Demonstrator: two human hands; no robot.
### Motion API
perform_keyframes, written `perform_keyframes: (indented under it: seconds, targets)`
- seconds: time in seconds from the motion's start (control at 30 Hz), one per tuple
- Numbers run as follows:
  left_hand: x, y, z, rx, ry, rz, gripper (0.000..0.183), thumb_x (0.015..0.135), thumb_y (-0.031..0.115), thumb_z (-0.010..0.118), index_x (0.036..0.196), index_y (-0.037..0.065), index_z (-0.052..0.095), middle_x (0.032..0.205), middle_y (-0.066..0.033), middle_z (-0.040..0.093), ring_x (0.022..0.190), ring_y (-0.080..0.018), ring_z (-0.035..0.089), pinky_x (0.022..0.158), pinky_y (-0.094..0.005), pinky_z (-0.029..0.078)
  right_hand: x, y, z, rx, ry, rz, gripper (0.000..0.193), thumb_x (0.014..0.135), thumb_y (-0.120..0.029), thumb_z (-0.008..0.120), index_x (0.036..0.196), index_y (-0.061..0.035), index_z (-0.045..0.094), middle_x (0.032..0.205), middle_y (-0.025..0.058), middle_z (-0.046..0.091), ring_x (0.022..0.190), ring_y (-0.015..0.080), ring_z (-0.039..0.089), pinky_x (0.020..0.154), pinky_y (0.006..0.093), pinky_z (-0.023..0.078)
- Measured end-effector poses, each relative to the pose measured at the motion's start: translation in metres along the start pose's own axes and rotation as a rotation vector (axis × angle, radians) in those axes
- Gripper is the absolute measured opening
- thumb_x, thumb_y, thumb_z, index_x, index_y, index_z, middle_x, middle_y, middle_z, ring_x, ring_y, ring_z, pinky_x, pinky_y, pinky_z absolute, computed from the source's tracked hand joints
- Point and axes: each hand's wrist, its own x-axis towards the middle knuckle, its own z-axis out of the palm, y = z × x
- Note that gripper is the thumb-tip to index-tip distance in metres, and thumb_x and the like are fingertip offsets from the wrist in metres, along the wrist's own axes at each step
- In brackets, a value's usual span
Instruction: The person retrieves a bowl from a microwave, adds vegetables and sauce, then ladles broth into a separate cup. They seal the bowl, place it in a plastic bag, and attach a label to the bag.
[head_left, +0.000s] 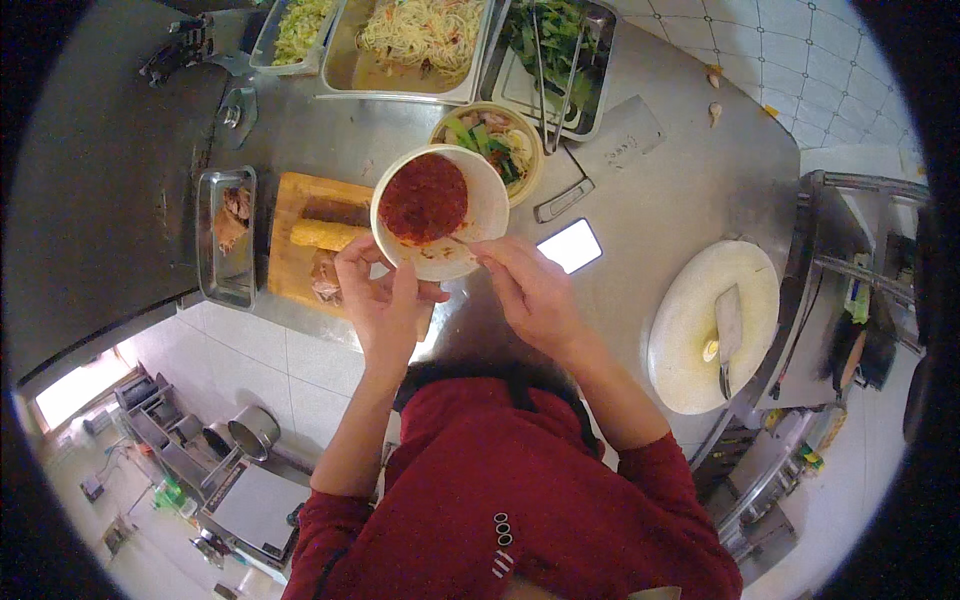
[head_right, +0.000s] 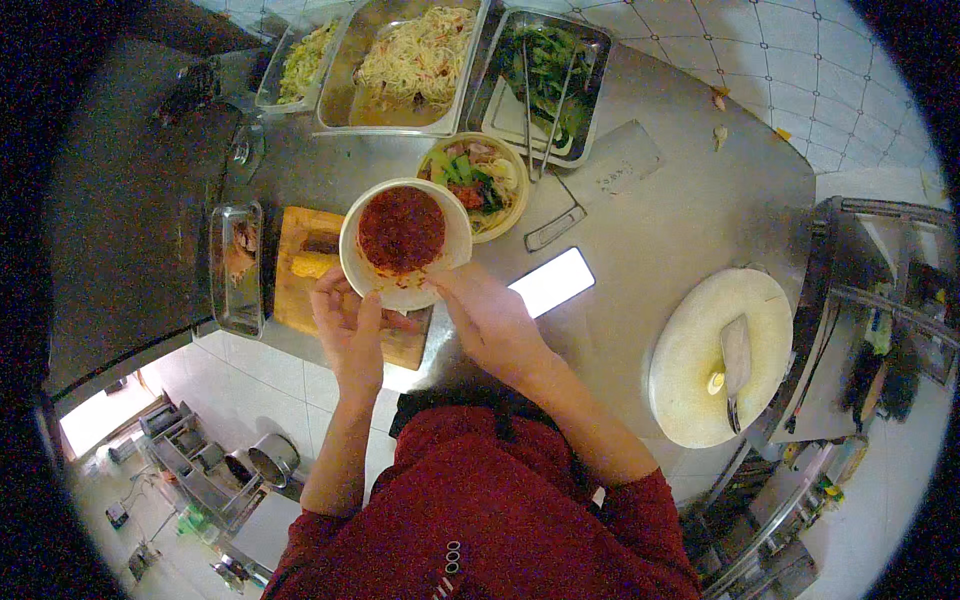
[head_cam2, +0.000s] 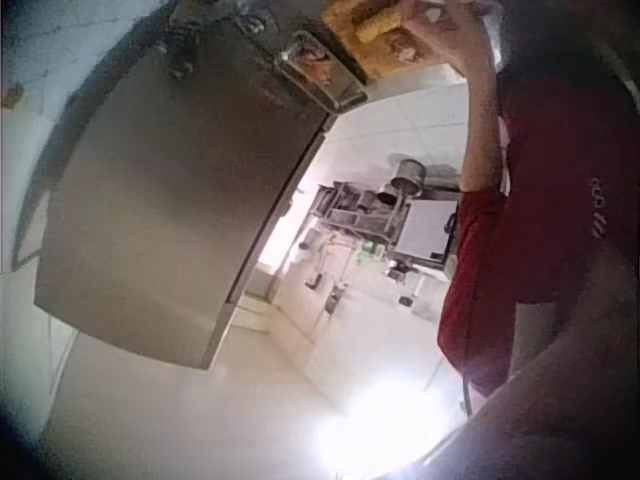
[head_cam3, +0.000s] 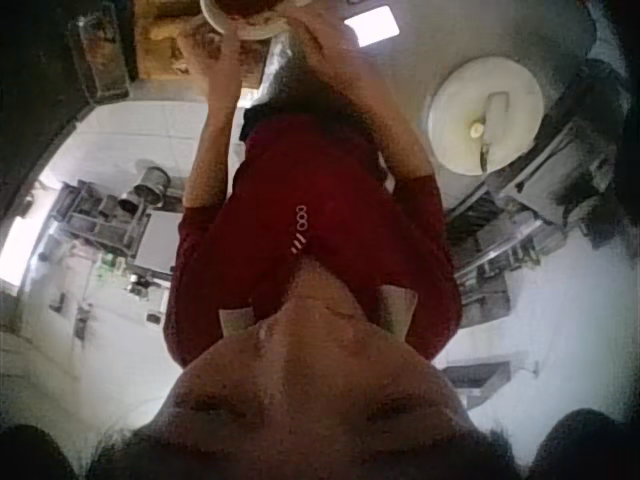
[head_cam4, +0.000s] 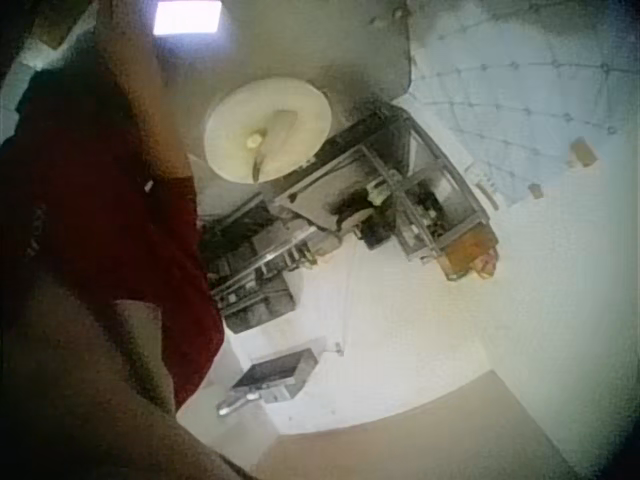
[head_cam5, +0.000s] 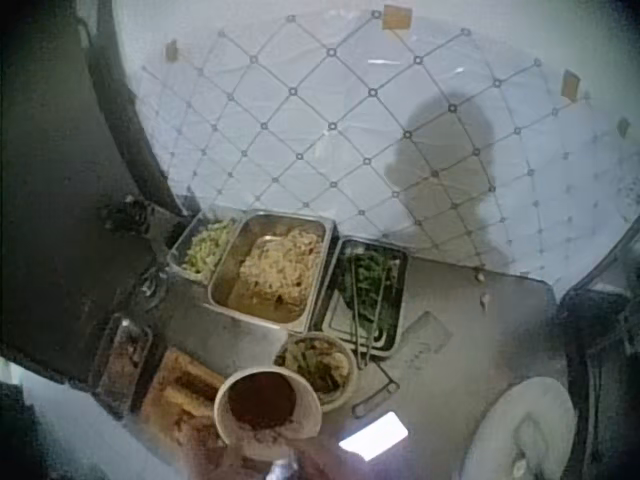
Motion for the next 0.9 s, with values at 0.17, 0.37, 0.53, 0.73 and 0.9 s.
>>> perform_keyframes:
  seconds: [0.17,0.37,0.53,0.73,0.9]
  targets:
    - [-0.002,-0.005,0.001,0.034,0.007,0.016,0.036,0.093,-0.001,0.048,0.126,0.002,0.034,0.118,-0.0154,0.048,0.072,-0.0211,0.065,0.058,-0.0328,0.059,-0.025,0.010,-0.004,0.356,0.206,0.425,0.017,0.098,-0.012,0.052,0.109,-0.0016,0.061,0.081,0.0115,0.065,0.061,0.0205,0.059,0.053,0.0306,0.046]
    - [0.008,-0.005,-0.007,-0.002,0.077,0.000,0.034,0.094,0.001,0.048,0.124,0.000,0.032,0.117,-0.0170,0.047,0.065,-0.0204,0.064,0.058,-0.0316,0.058,-0.027,0.013,-0.026,0.776,0.534,0.578,0.023,0.103,-0.020,0.047,0.108,-0.0026,0.061,0.074,0.0051,0.063,0.047,0.0054,0.046,0.039,0.0211,0.034]
    - [0.015,-0.009,-0.030,0.014,0.155,0.005,0.031,0.096,0.007,0.049,0.123,0.001,0.035,0.114,-0.0143,0.049,0.066,-0.0178,0.062,0.059,-0.0341,0.058,-0.024,0.031,-0.034,0.406,0.552,0.375,0.017,0.100,-0.012,0.051,0.108,-0.0014,0.062,0.084,0.0075,0.064,0.064,0.0138,0.058,0.054,0.0253,0.047]
    - [0.019,0.001,-0.030,0.131,0.111,0.053,0.033,0.095,0.008,0.052,0.124,0.000,0.039,0.115,-0.0095,0.053,0.074,-0.0175,0.065,0.058,-0.0304,0.059,-0.022,0.043,-0.044,-0.087,0.488,0.026,0.017,0.094,0.000,0.053,0.108,0.0005,0.063,0.082,0.0072,0.061,0.065,0.0106,0.057,0.057,0.0230,0.045]
    - [0.034,0.020,0.028,0.181,-0.103,0.050,0.034,0.094,0.004,0.053,0.123,0.001,0.037,0.113,-0.0136,0.050,0.061,-0.0204,0.064,0.053,-0.0322,0.059,-0.039,-0.014,-0.086,0.118,0.487,0.195,0.026,0.091,-0.001,0.059,0.116,0.0019,0.061,0.085,0.0067,0.063,0.068,0.0117,0.061,0.061,0.0242,0.050]
